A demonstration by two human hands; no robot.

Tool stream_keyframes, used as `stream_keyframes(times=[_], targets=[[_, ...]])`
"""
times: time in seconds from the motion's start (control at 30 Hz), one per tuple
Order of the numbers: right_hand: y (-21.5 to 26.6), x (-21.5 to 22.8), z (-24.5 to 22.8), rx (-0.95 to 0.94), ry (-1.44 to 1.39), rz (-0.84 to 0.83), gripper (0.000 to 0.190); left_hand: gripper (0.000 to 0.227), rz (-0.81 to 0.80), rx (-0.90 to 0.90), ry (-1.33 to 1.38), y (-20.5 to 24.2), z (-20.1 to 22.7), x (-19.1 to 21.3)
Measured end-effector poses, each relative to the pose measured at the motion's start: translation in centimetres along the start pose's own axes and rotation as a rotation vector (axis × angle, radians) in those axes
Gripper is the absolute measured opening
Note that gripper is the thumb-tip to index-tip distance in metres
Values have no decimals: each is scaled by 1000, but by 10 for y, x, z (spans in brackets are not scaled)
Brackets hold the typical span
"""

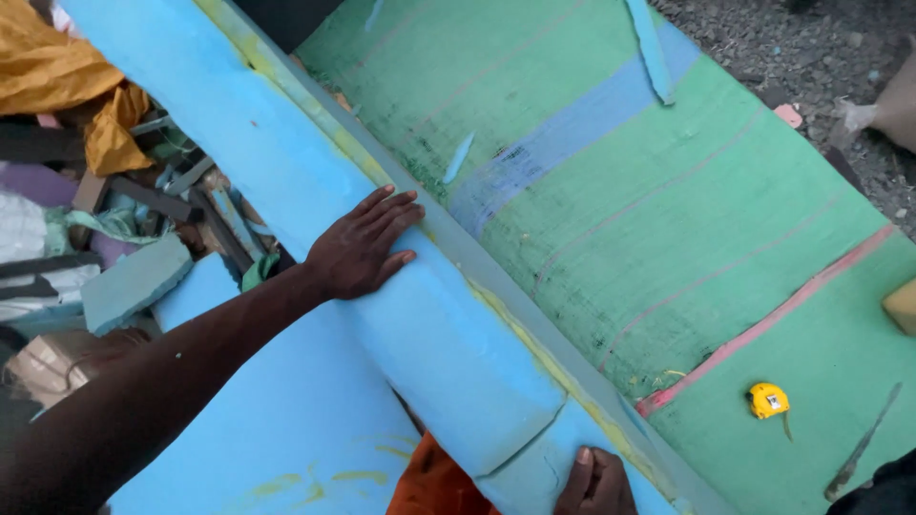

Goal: Applying adhesive and attaching a foam strip to a foam base for furniture upholstery.

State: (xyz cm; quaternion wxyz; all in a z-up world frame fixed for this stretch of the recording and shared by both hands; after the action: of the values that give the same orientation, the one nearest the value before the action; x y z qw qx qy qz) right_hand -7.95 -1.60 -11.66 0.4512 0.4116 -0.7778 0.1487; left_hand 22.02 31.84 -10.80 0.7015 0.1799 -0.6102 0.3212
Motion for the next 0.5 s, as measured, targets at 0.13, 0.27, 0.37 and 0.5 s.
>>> stream_keyframes(times=[0.13, 0.27, 0.37, 0.5], targets=[[2, 3, -6, 67, 121, 23, 30, 55, 6, 33, 86, 7, -6, -6], [2, 2, 4, 94, 130, 57, 29, 54, 30, 54, 88, 9, -2, -9], [0, 4, 2, 65, 169, 6, 32, 51, 39, 53, 104, 8, -2, -8], [1, 6, 1, 155, 117, 28, 27, 55, 21, 54, 95, 9, -4, -11]])
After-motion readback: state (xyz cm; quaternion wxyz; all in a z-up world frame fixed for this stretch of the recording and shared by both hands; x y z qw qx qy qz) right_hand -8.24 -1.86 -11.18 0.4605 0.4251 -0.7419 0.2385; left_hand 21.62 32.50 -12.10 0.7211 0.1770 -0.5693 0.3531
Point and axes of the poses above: each hand's wrist, its own y-axis away from the middle knuckle, its own x-axis out of the back of the hand, z = x × y, the point moved 2 cm from there along -y, towards the middle knuckle, and after that the axes turned 6 degrees about -y, right-handed, at the moved point
